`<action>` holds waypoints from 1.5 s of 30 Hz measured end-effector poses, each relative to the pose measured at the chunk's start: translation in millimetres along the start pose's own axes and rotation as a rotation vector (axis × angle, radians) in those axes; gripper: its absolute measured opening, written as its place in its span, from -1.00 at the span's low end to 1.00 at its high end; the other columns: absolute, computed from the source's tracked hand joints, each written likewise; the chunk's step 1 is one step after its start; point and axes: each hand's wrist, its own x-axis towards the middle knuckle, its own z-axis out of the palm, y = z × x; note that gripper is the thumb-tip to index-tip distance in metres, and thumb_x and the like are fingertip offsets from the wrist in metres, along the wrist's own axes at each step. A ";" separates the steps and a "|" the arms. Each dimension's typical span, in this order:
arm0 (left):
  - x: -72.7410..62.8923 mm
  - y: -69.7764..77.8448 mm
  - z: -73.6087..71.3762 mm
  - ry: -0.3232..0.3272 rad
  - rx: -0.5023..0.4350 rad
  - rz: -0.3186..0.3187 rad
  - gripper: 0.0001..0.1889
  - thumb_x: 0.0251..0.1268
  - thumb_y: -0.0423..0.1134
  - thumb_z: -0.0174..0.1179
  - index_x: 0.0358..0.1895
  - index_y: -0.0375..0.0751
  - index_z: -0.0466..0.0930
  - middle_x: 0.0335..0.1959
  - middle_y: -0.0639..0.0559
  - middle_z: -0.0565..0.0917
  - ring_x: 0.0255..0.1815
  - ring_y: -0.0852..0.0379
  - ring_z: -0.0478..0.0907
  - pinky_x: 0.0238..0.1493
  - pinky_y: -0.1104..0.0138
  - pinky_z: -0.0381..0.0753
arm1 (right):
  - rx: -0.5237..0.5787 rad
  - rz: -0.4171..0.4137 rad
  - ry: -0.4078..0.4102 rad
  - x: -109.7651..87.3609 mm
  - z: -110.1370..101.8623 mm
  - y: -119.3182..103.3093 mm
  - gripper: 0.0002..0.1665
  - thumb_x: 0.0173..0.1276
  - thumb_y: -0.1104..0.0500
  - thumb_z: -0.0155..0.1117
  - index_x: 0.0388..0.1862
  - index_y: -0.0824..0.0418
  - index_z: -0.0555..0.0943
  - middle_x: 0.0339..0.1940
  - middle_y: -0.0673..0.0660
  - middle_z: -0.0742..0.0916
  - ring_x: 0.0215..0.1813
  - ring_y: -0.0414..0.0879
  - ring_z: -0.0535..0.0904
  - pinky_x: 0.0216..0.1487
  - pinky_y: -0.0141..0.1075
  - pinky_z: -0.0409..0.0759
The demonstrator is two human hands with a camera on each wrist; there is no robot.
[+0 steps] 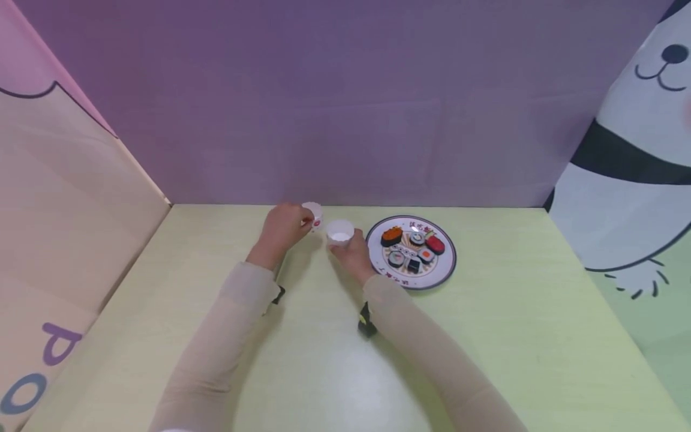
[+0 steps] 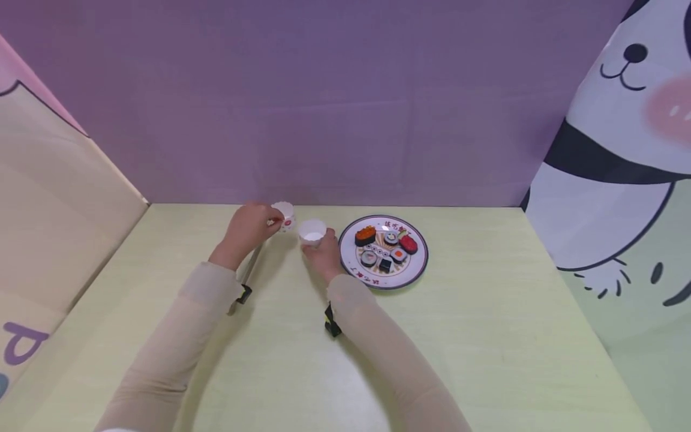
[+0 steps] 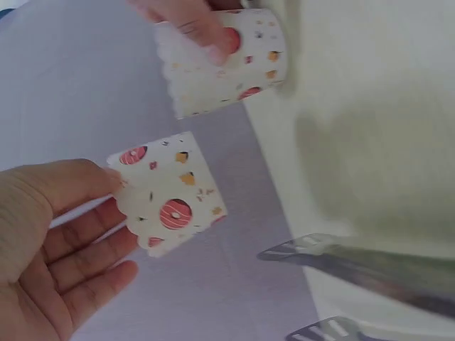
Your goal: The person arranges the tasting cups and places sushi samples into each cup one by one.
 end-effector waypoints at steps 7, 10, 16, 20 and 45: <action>1.0 -4.1 18.4 -0.098 -0.002 -0.040 -0.89 0.22 -0.29 0.22 -0.30 -0.16 0.73 -0.33 -0.01 0.72 -0.30 0.00 0.61 -0.23 0.17 0.56 | -0.014 0.002 -0.004 -0.8 -1.9 -1.2 -0.26 0.14 0.23 0.37 0.22 0.47 0.26 0.11 0.41 0.53 0.19 0.20 0.44 0.29 -0.06 0.31; -0.2 -3.6 24.2 -0.095 -0.010 -0.001 -0.91 0.19 -0.31 0.24 -0.32 -0.17 0.74 -0.35 -0.03 0.72 -0.32 -0.02 0.62 -0.25 0.18 0.57 | -0.006 0.006 -0.014 -1.4 -2.5 -1.6 -0.24 0.15 0.23 0.36 0.24 0.48 0.24 0.13 0.41 0.52 0.21 0.21 0.43 0.30 -0.05 0.30; -1.6 -2.3 33.2 -0.101 -0.033 0.026 -0.90 0.13 -0.37 0.22 -0.43 -0.15 0.73 -0.45 0.01 0.71 -0.44 0.03 0.58 -0.33 0.20 0.55 | -0.028 0.010 -0.043 -0.5 -1.7 1.0 -0.23 0.17 0.21 0.34 0.24 0.49 0.22 0.13 0.41 0.51 0.21 0.20 0.43 0.29 -0.05 0.31; -0.7 -1.3 38.0 -0.125 -0.048 0.022 -0.87 0.12 -0.40 0.21 -0.45 -0.16 0.73 -0.46 0.02 0.71 -0.46 0.05 0.57 -0.30 0.20 0.55 | -0.032 0.005 -0.042 -0.6 -1.9 1.1 -0.25 0.17 0.22 0.34 0.24 0.48 0.23 0.13 0.40 0.52 0.21 0.20 0.43 0.29 -0.06 0.31; 5.3 21.7 28.0 -0.040 -0.042 0.079 -0.94 0.11 -0.37 0.25 -0.34 -0.22 0.68 -0.40 -0.02 0.69 -0.39 0.04 0.59 -0.31 0.19 0.55 | -0.047 -0.059 -0.036 1.2 -2.7 3.1 -0.32 0.12 0.20 0.35 0.14 0.48 0.30 0.04 0.40 0.56 0.07 0.18 0.49 0.20 -0.04 0.39</action>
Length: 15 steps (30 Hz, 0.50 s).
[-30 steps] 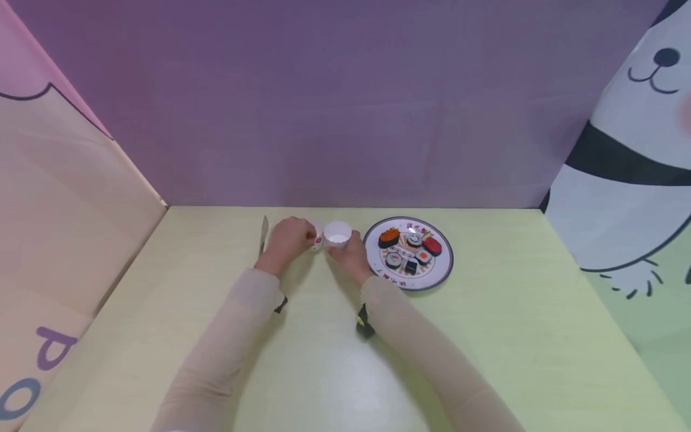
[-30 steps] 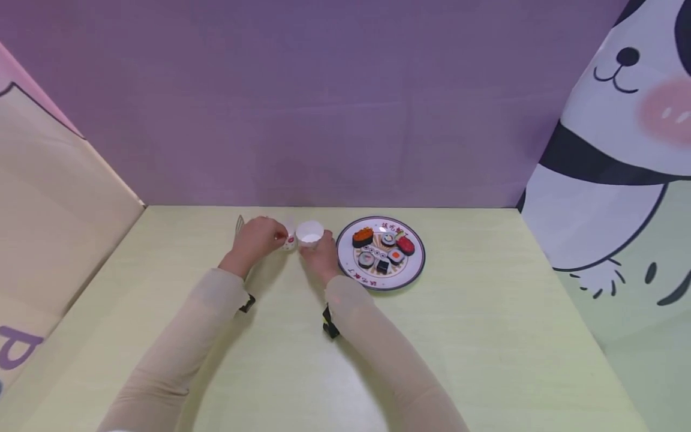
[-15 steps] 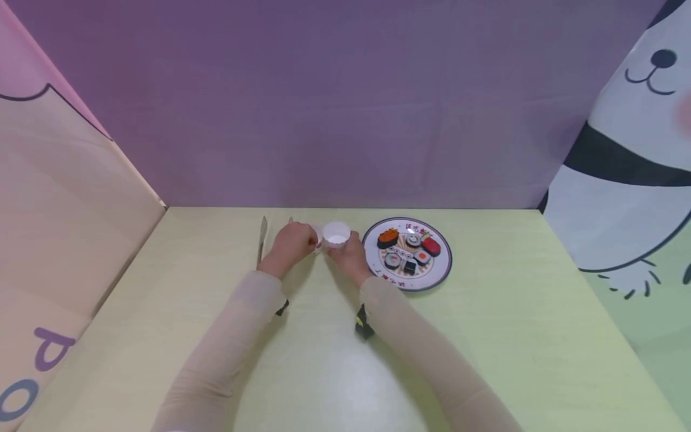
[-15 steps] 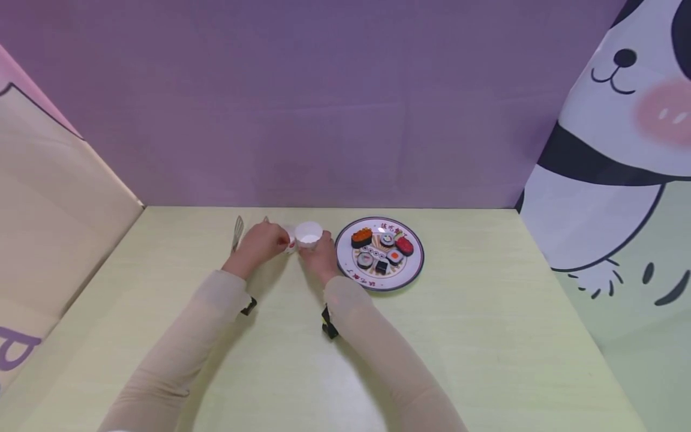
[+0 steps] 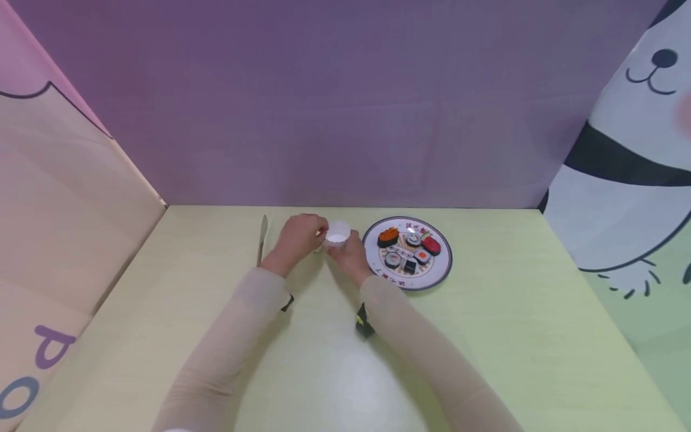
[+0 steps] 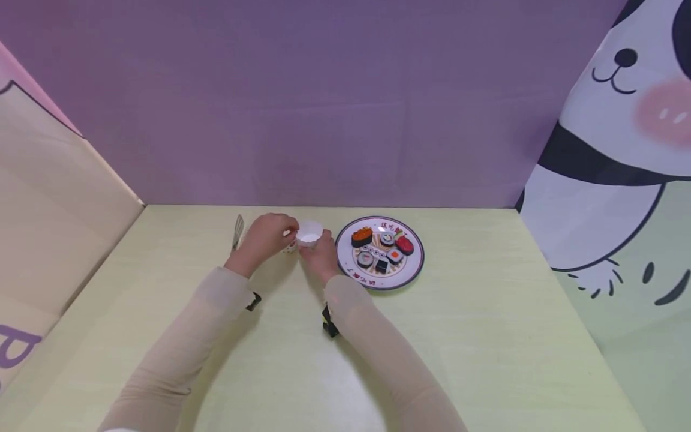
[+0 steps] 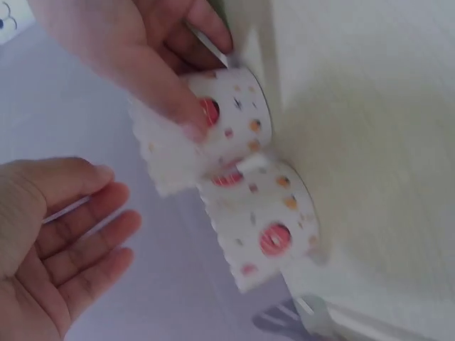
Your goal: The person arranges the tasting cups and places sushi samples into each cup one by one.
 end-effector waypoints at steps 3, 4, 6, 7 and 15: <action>2.8 11.2 0.3 -0.015 0.019 0.050 -0.96 0.16 -0.35 0.23 -0.36 -0.19 0.67 -0.43 0.02 0.67 -0.44 0.09 0.56 -0.36 0.23 0.53 | 0.016 -0.077 0.003 2.1 -0.3 3.4 -0.45 0.11 0.15 0.33 0.01 0.42 0.42 -0.09 0.33 0.62 -0.08 0.09 0.54 0.05 -0.11 0.49; 3.7 14.5 0.8 -0.025 0.028 0.067 -0.96 0.17 -0.33 0.24 -0.36 -0.18 0.67 -0.43 0.03 0.67 -0.44 0.10 0.56 -0.37 0.24 0.54 | 0.017 -0.099 0.002 2.0 -1.0 3.1 -0.49 0.11 0.15 0.32 -0.04 0.41 0.45 -0.14 0.32 0.64 -0.13 0.07 0.54 0.01 -0.12 0.51; 5.3 19.9 2.0 -0.049 0.037 0.081 -0.96 0.17 -0.31 0.25 -0.37 -0.17 0.67 -0.44 0.05 0.67 -0.44 0.12 0.56 -0.37 0.26 0.53 | 0.020 -0.115 -0.008 1.2 -2.3 1.8 -0.53 0.10 0.17 0.30 -0.06 0.41 0.46 -0.15 0.32 0.64 -0.15 0.07 0.55 -0.01 -0.11 0.52; 5.9 21.8 2.9 -0.057 0.042 0.085 -0.96 0.17 -0.30 0.26 -0.38 -0.16 0.67 -0.44 0.06 0.67 -0.44 0.12 0.56 -0.37 0.26 0.53 | 0.016 -0.120 -0.014 0.9 -2.8 1.2 -0.54 0.10 0.19 0.28 -0.06 0.42 0.46 -0.15 0.33 0.64 -0.15 0.08 0.54 -0.01 -0.11 0.52; 8.7 25.6 11.8 -0.076 0.043 0.084 -0.83 0.15 -0.37 0.21 -0.58 -0.13 0.60 -0.61 0.08 0.58 -0.58 0.13 0.43 -0.47 0.27 0.44 | -0.089 -0.009 -0.043 1.3 -4.2 -3.3 -0.41 0.12 0.31 0.16 0.15 0.48 0.30 0.06 0.38 0.56 -0.03 0.13 0.46 0.12 -0.09 0.44</action>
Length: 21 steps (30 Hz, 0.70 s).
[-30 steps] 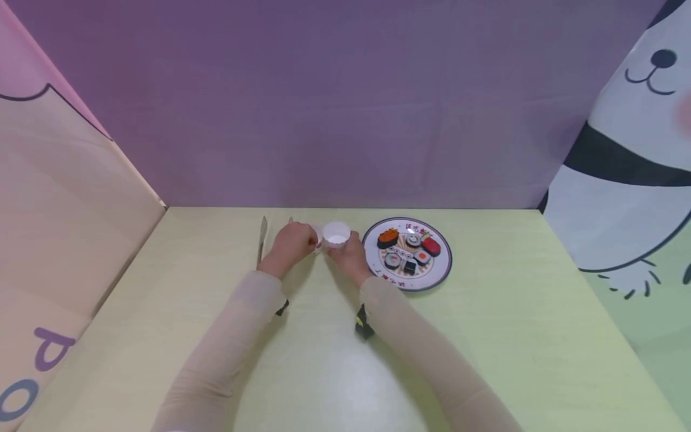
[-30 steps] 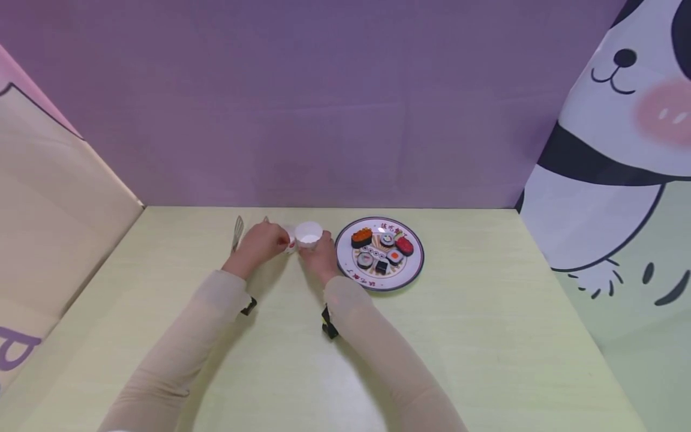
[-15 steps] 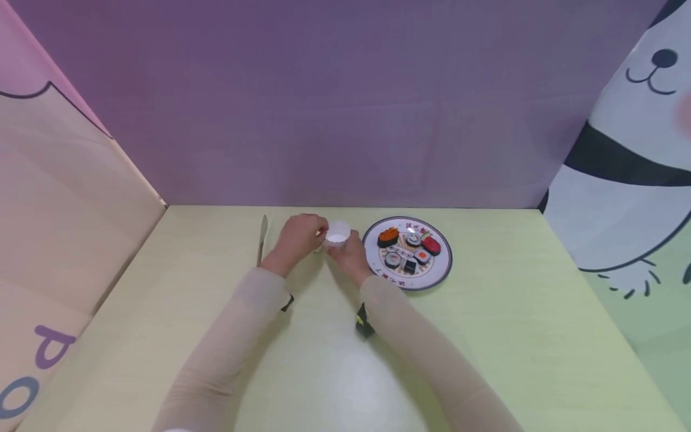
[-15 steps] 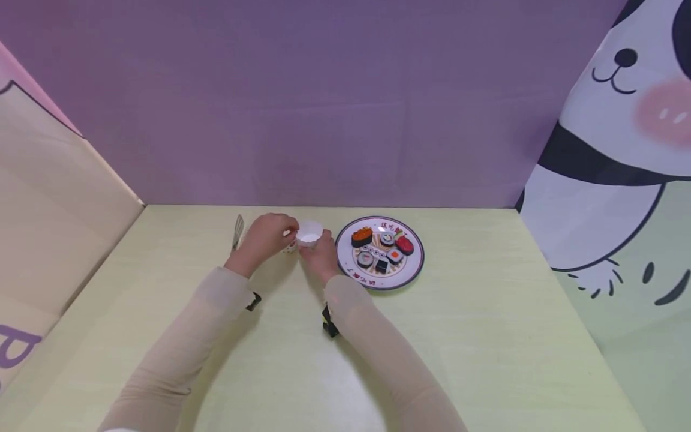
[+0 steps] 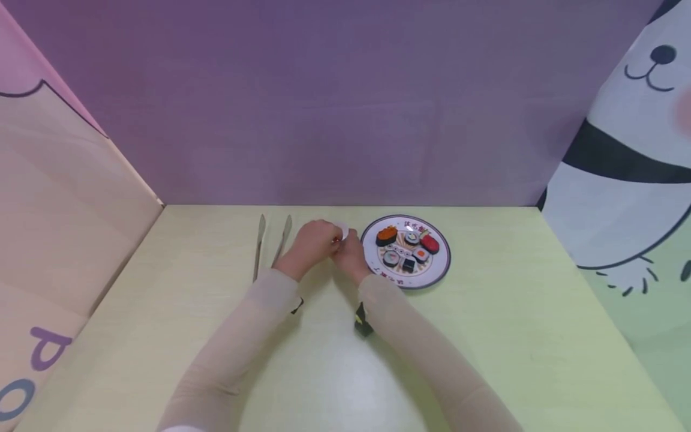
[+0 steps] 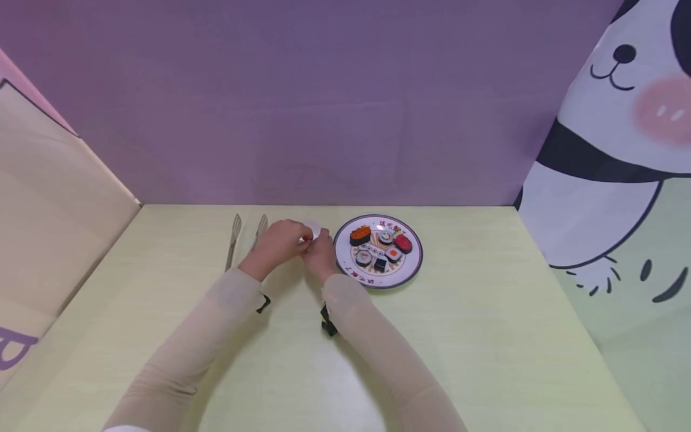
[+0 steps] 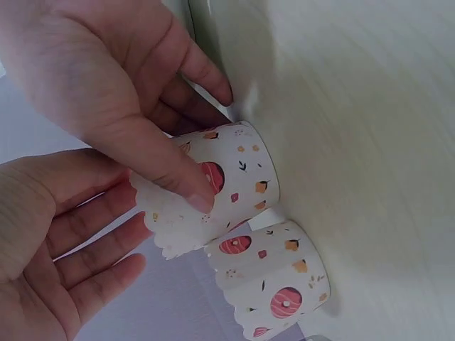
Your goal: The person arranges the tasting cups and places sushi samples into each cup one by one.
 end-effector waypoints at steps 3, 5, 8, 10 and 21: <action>-0.1 0.4 1.9 0.014 0.007 -0.007 -0.85 0.14 -0.39 0.19 -0.54 -0.14 0.61 -0.59 0.06 0.60 -0.57 0.12 0.46 -0.47 0.26 0.47 | 0.018 0.014 -0.006 -0.3 -0.3 0.5 -0.36 0.13 0.29 0.17 0.19 0.47 0.27 0.09 0.39 0.54 -0.02 0.13 0.45 0.11 -0.09 0.44; -0.1 0.5 2.5 0.020 0.017 -0.011 -0.87 0.14 -0.40 0.19 -0.52 -0.14 0.63 -0.57 0.05 0.62 -0.56 0.11 0.48 -0.47 0.25 0.48 | 0.029 0.015 -0.007 -0.3 -0.4 1.0 -0.35 0.14 0.28 0.18 0.20 0.47 0.26 0.10 0.39 0.54 -0.01 0.13 0.45 0.11 -0.10 0.44; 0.2 0.1 3.9 0.022 0.019 -0.016 -0.86 0.13 -0.41 0.18 -0.53 -0.14 0.62 -0.58 0.05 0.61 -0.58 0.11 0.46 -0.49 0.25 0.47 | 0.027 0.013 -0.004 -0.4 -0.3 2.0 -0.33 0.13 0.28 0.19 0.21 0.48 0.25 0.09 0.39 0.54 -0.02 0.13 0.45 0.09 -0.10 0.44; 0.7 -0.4 5.3 0.018 0.023 -0.021 -0.85 0.14 -0.41 0.18 -0.54 -0.14 0.61 -0.60 0.06 0.59 -0.59 0.12 0.45 -0.50 0.26 0.46 | 0.016 0.018 -0.003 -0.3 -0.5 2.0 -0.31 0.13 0.28 0.18 0.22 0.49 0.23 0.07 0.40 0.55 -0.04 0.13 0.45 0.07 -0.10 0.45; -0.6 -2.4 6.1 0.036 -0.012 -0.038 -0.80 0.11 -0.43 0.15 -0.57 -0.08 0.63 -0.62 0.10 0.57 -0.59 0.16 0.43 -0.52 0.29 0.43 | 0.028 0.042 -0.025 -0.3 -1.1 1.1 -0.30 0.20 0.24 0.17 0.26 0.50 0.20 0.11 0.41 0.52 0.01 0.14 0.44 0.11 -0.09 0.44</action>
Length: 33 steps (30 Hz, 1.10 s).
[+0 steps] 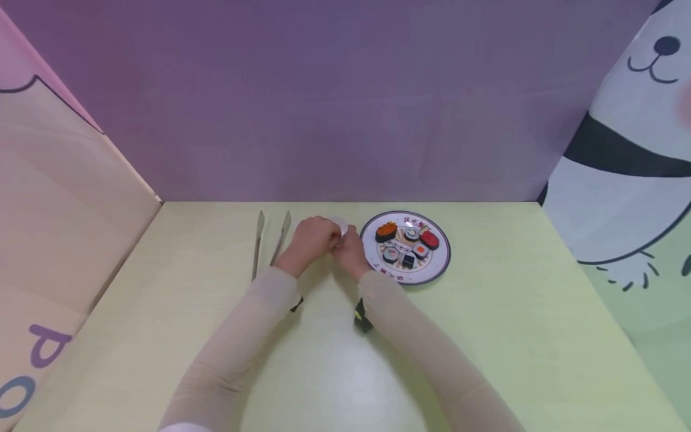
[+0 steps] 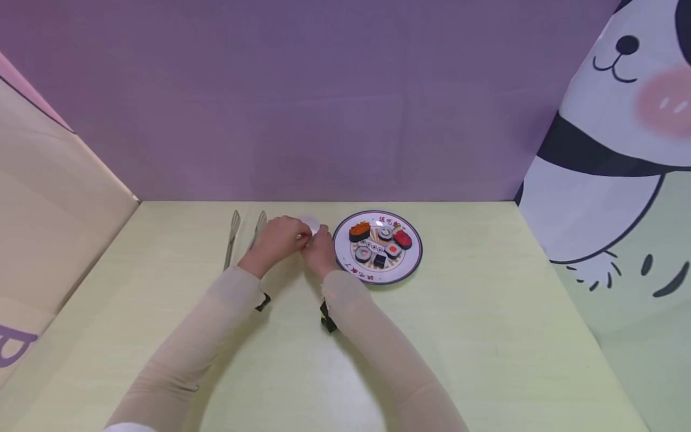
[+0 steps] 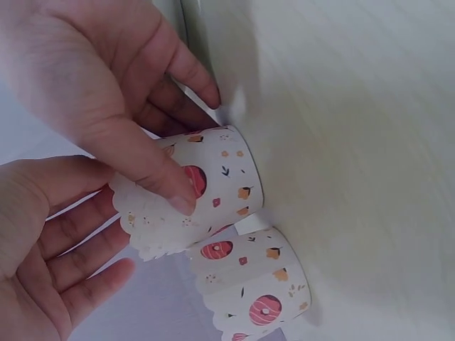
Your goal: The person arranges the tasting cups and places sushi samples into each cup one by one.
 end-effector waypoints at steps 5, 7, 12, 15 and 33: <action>0.2 0.2 -3.8 0.035 -0.008 0.015 -0.81 0.16 -0.41 0.14 -0.53 -0.10 0.64 -0.62 0.08 0.58 -0.60 0.15 0.43 -0.52 0.28 0.44 | 0.004 -0.005 -0.013 0.5 -1.4 -0.6 -0.28 0.23 0.20 0.17 0.28 0.48 0.17 0.18 0.41 0.46 0.11 0.15 0.42 0.20 -0.09 0.39; 0.6 0.5 -5.0 0.044 -0.005 0.019 -0.83 0.18 -0.39 0.14 -0.50 -0.10 0.66 -0.59 0.07 0.61 -0.59 0.14 0.46 -0.52 0.28 0.46 | 0.010 -0.008 -0.010 0.2 -1.8 -0.7 -0.30 0.24 0.18 0.18 0.26 0.47 0.19 0.17 0.41 0.47 0.11 0.16 0.42 0.19 -0.08 0.40; 0.3 1.2 -8.4 0.060 0.032 0.018 -0.85 0.22 -0.34 0.18 -0.48 -0.11 0.66 -0.56 0.07 0.63 -0.58 0.15 0.47 -0.53 0.29 0.47 | 0.024 0.004 -0.011 -1.1 -1.4 -0.8 -0.29 0.24 0.13 0.23 0.23 0.46 0.21 0.15 0.40 0.48 0.08 0.16 0.43 0.16 -0.07 0.42; -0.5 2.5 -12.7 0.089 0.049 0.024 -0.84 0.22 -0.34 0.17 -0.51 -0.12 0.63 -0.59 0.06 0.60 -0.60 0.15 0.45 -0.54 0.29 0.46 | 0.035 -0.003 -0.013 -0.7 -0.6 -1.0 -0.33 0.23 0.13 0.25 0.19 0.44 0.25 0.12 0.37 0.50 0.04 0.13 0.43 0.14 -0.07 0.42; -11.4 -3.6 -37.1 0.166 0.078 0.002 -0.94 0.23 -0.28 0.23 -0.36 -0.15 0.67 -0.45 0.00 0.69 -0.48 0.04 0.58 -0.45 0.19 0.54 | 0.043 -0.037 0.016 2.3 3.0 -1.1 -0.47 0.19 0.23 0.31 0.10 0.38 0.39 -0.02 0.30 0.59 -0.05 0.09 0.50 0.08 -0.07 0.47</action>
